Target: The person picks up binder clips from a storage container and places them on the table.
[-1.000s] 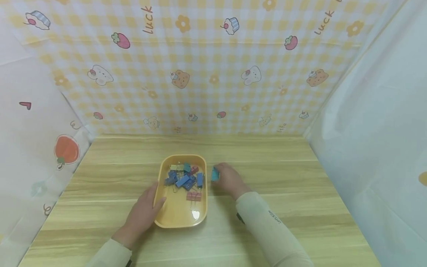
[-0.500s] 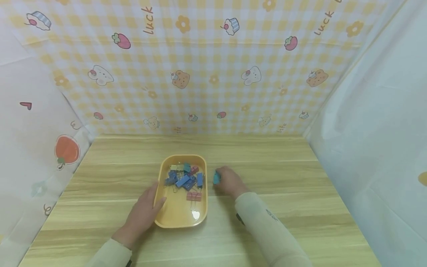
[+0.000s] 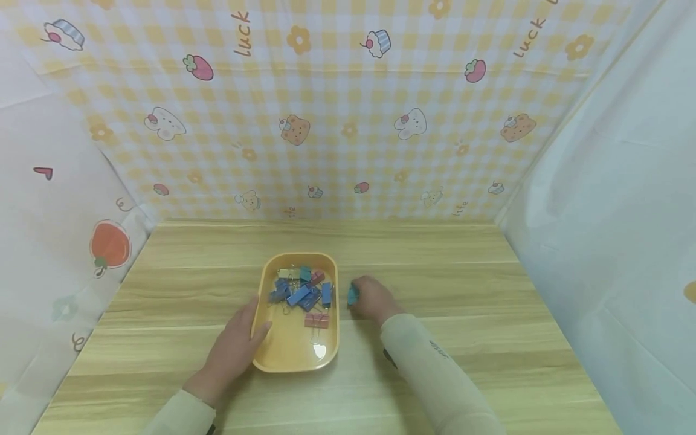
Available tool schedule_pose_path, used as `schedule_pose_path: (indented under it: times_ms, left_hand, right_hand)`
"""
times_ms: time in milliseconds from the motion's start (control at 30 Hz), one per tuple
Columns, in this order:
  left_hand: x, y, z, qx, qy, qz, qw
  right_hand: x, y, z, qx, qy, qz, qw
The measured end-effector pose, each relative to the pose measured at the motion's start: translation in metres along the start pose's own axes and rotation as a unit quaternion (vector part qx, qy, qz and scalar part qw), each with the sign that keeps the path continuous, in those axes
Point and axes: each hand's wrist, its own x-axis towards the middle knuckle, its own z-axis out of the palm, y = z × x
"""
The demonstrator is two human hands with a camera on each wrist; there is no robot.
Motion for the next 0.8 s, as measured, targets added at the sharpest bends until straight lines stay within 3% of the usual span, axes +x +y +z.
schedule_pose_path:
  times_ms: [800]
  left_hand:
    - [-0.0005, 0.0011, -0.0014, -0.008, 0.003, 0.003, 1.0000]
  right_hand:
    - [0.0032, 0.0009, 0.0056, -0.027, -0.013, -0.012, 0.9995]
